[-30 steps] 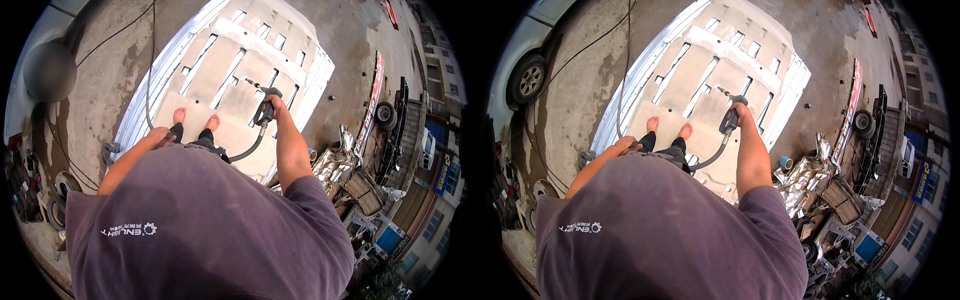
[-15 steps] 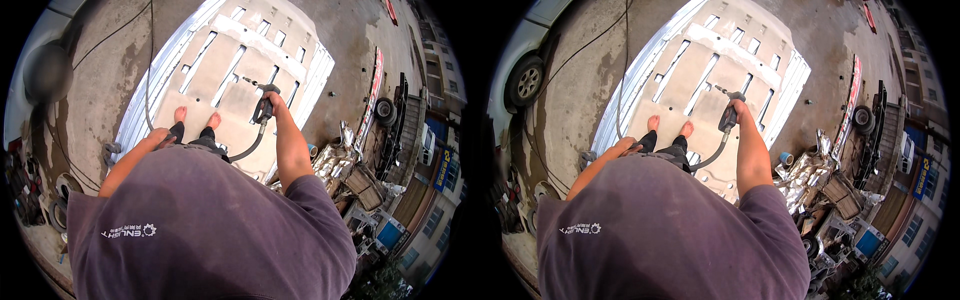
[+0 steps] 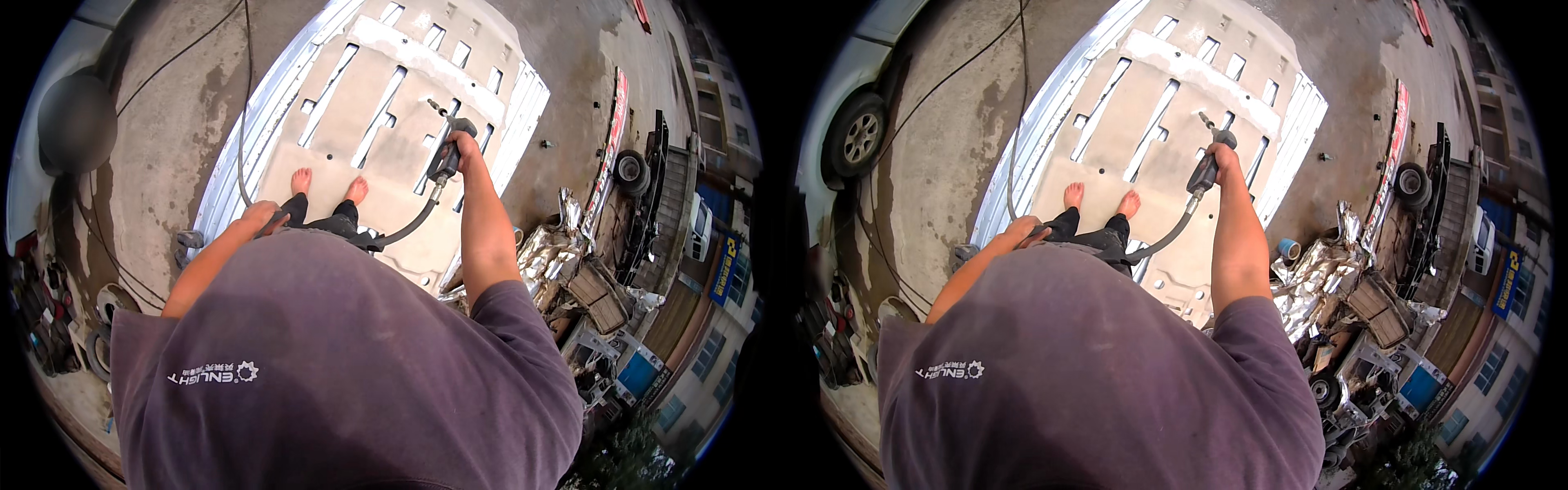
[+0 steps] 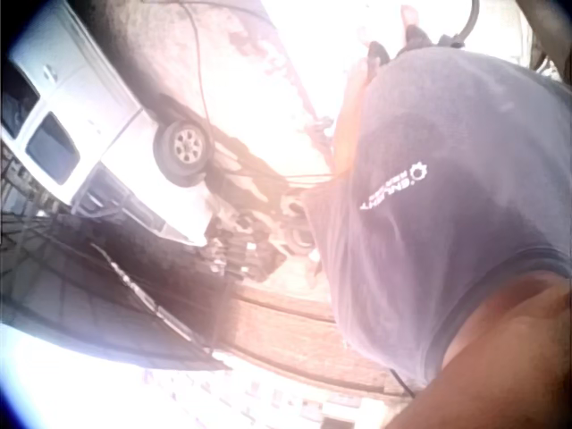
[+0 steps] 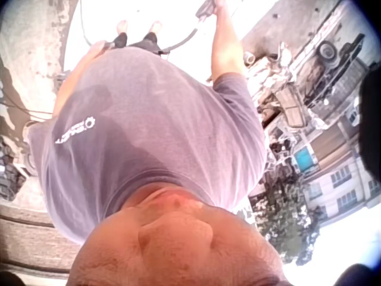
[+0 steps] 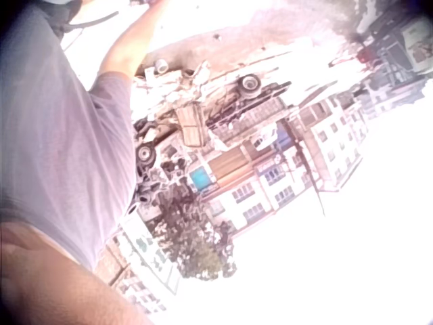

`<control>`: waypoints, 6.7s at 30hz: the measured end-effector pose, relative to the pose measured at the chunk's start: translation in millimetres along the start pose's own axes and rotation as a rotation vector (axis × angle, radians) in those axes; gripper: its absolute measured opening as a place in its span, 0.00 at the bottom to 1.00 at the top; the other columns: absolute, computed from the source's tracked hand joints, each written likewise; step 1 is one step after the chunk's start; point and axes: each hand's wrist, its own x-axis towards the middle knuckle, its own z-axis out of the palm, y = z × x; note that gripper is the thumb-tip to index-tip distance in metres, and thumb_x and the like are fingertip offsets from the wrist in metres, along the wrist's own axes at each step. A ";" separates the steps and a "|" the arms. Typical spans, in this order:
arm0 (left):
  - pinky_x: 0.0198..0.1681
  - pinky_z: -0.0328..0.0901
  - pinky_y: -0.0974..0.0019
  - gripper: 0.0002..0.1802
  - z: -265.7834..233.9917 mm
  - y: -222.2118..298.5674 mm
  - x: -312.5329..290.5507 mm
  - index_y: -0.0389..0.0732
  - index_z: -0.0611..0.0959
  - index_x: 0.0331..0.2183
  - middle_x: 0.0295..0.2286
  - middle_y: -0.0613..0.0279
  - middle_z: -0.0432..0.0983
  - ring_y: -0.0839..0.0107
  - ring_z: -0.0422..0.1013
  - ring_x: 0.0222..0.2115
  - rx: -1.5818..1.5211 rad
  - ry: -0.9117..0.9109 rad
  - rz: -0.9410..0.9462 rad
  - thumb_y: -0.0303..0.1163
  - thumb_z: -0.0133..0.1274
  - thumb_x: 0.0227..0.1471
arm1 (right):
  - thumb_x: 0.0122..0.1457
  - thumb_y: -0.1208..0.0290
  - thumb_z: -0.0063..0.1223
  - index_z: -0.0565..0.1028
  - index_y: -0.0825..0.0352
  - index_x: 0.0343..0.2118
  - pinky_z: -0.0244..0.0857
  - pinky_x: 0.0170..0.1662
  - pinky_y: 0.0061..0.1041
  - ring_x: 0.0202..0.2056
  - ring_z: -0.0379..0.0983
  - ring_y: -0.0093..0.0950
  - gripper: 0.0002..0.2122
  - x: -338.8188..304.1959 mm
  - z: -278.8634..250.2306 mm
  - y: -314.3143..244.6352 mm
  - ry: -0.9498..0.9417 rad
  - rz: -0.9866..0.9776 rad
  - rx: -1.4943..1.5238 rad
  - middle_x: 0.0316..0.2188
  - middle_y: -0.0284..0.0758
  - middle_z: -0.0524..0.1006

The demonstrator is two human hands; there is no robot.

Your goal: The person uses a high-pressure water spray gun to clean a large, light-colored metal car panel lying on the ground. They systematically move the spray nozzle across the surface to remove dirt and debris.

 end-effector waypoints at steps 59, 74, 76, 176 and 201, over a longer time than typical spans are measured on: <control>0.35 0.65 0.54 0.27 -48.4 -48.3 -23.5 0.35 0.80 0.19 0.21 0.49 0.77 0.53 0.75 0.29 -0.205 -0.045 0.104 0.50 0.45 0.53 | 0.48 0.73 0.52 0.72 0.70 0.28 0.68 0.21 0.28 0.16 0.70 0.29 0.07 -78.7 205.4 -16.0 -0.080 -0.058 -0.640 0.18 0.38 0.73; 0.37 0.65 0.54 0.24 -43.1 -53.8 -20.9 0.34 0.78 0.25 0.26 0.48 0.78 0.51 0.74 0.31 -0.223 -0.063 0.048 0.48 0.45 0.53 | 0.48 0.72 0.52 0.73 0.69 0.27 0.69 0.21 0.30 0.16 0.70 0.31 0.06 -87.7 214.8 5.3 -0.054 0.054 -0.724 0.18 0.39 0.73; 0.35 0.65 0.54 0.29 -25.0 -70.4 -6.8 0.34 0.79 0.18 0.23 0.49 0.78 0.54 0.75 0.29 -0.205 -0.003 0.101 0.50 0.44 0.53 | 0.48 0.73 0.52 0.72 0.70 0.27 0.69 0.21 0.30 0.16 0.71 0.30 0.06 -90.3 218.1 6.8 -0.047 0.058 -0.757 0.18 0.39 0.73; 0.43 0.65 0.51 0.28 162.5 -188.2 -214.3 0.31 0.77 0.40 0.33 0.40 0.77 0.44 0.73 0.38 -0.025 0.033 0.186 0.50 0.46 0.54 | 0.49 0.72 0.52 0.71 0.70 0.28 0.67 0.21 0.29 0.16 0.68 0.30 0.06 -230.2 262.1 274.7 -0.149 0.086 -0.730 0.16 0.38 0.71; 0.41 0.66 0.55 0.28 171.6 -195.7 -224.0 0.32 0.82 0.30 0.30 0.44 0.79 0.50 0.74 0.35 -0.062 0.110 0.086 0.49 0.41 0.55 | 0.50 0.72 0.50 0.69 0.69 0.28 0.67 0.22 0.29 0.17 0.69 0.30 0.06 -222.1 232.4 278.5 -0.100 0.080 -0.574 0.17 0.38 0.70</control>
